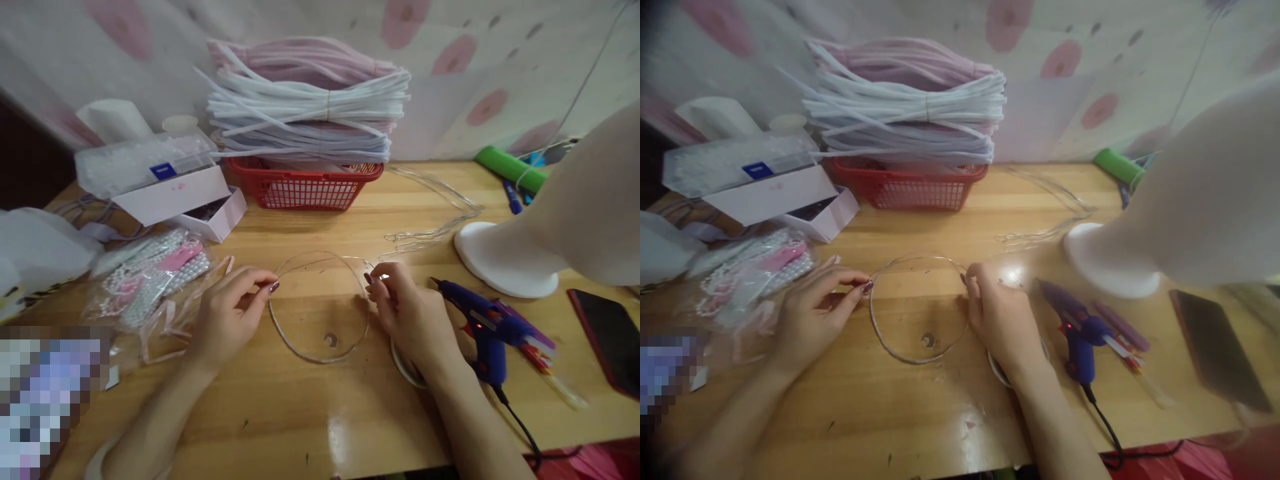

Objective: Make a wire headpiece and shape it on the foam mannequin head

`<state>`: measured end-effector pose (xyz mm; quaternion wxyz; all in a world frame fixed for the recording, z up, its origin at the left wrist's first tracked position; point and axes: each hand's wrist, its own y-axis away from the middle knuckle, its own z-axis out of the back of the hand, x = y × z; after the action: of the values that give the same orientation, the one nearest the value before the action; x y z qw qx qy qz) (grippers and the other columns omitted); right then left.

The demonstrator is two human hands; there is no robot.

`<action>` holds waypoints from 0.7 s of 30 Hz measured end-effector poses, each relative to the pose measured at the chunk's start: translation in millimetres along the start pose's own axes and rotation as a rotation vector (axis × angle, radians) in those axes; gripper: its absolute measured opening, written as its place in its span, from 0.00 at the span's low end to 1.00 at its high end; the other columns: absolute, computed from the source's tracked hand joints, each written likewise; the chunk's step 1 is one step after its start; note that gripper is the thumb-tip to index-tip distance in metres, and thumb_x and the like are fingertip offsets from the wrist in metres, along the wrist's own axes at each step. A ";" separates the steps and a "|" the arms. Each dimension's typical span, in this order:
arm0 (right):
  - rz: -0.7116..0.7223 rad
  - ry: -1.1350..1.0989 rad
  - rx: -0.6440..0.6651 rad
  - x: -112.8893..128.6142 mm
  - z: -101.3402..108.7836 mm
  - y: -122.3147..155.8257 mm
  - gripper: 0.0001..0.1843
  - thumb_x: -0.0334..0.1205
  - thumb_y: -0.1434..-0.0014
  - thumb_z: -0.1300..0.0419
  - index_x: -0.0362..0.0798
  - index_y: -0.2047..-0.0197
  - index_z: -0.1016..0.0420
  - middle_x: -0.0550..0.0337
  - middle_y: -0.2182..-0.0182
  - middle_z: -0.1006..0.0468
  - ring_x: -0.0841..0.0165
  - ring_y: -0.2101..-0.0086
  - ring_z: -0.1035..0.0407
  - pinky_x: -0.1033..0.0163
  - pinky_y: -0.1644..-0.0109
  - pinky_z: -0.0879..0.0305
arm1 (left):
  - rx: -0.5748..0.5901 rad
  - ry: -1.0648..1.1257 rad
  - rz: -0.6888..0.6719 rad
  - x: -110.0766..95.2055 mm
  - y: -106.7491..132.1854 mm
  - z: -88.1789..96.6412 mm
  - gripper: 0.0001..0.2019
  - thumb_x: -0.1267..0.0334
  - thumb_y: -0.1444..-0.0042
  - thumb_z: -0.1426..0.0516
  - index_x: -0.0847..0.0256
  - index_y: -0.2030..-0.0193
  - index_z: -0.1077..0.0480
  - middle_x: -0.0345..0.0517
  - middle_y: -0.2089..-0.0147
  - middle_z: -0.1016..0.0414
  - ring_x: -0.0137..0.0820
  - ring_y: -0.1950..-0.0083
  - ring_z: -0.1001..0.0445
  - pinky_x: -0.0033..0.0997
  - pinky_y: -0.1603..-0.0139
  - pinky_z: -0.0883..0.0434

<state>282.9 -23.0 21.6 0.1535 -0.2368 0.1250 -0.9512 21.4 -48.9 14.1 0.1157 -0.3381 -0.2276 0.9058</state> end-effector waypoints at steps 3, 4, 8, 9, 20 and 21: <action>0.023 0.039 0.013 0.0 -0.1 -0.4 0.07 0.39 0.34 0.51 0.49 0.61 0.33 0.60 0.78 0.22 0.65 0.78 0.26 0.67 0.73 0.41 | 0.007 0.021 0.031 3.3 -0.9 2.4 0.06 0.71 0.41 0.43 0.58 0.63 0.26 0.38 0.67 0.22 0.27 0.67 0.24 0.25 0.66 0.25; 0.029 0.039 0.017 -0.4 -0.4 -0.7 0.07 0.38 0.34 0.51 0.49 0.62 0.33 0.59 0.77 0.22 0.65 0.77 0.26 0.67 0.72 0.41 | 0.011 0.026 0.032 4.3 -1.1 3.4 0.05 0.70 0.41 0.43 0.58 0.63 0.26 0.38 0.67 0.22 0.27 0.67 0.24 0.26 0.65 0.25; 0.027 0.039 0.019 -2.3 -1.4 -2.4 0.07 0.38 0.36 0.50 0.49 0.63 0.33 0.57 0.74 0.20 0.64 0.75 0.26 0.66 0.70 0.41 | 0.104 0.086 0.068 4.3 -2.1 8.0 0.04 0.69 0.41 0.44 0.58 0.63 0.28 0.39 0.65 0.23 0.27 0.65 0.23 0.23 0.67 0.26; 0.017 0.047 0.021 -2.6 -1.4 -2.9 0.06 0.38 0.36 0.50 0.49 0.64 0.33 0.56 0.74 0.20 0.64 0.75 0.26 0.66 0.70 0.41 | 0.137 0.114 0.091 3.4 -2.2 8.8 0.04 0.69 0.41 0.44 0.58 0.63 0.28 0.39 0.65 0.23 0.27 0.65 0.23 0.23 0.68 0.26; -0.045 0.161 0.126 0.0 -5.3 -8.1 0.08 0.38 0.34 0.52 0.48 0.62 0.33 0.51 0.73 0.20 0.58 0.70 0.24 0.64 0.70 0.47 | 0.194 0.728 0.379 -6.9 -8.2 -6.9 0.07 0.63 0.45 0.41 0.62 0.61 0.29 0.45 0.63 0.22 0.32 0.60 0.23 0.34 0.54 0.26; -0.048 0.169 0.134 0.1 -5.7 -8.8 0.08 0.38 0.33 0.52 0.48 0.61 0.33 0.51 0.72 0.19 0.58 0.70 0.24 0.64 0.70 0.48 | 0.171 0.772 0.396 -7.7 -10.8 -7.4 0.09 0.61 0.47 0.39 0.62 0.61 0.29 0.45 0.63 0.22 0.32 0.60 0.23 0.33 0.54 0.26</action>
<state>278.0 -13.9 19.4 0.1351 -0.1480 0.0681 -0.9773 32.6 -39.9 18.8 0.0440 -0.6779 -0.0230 0.7335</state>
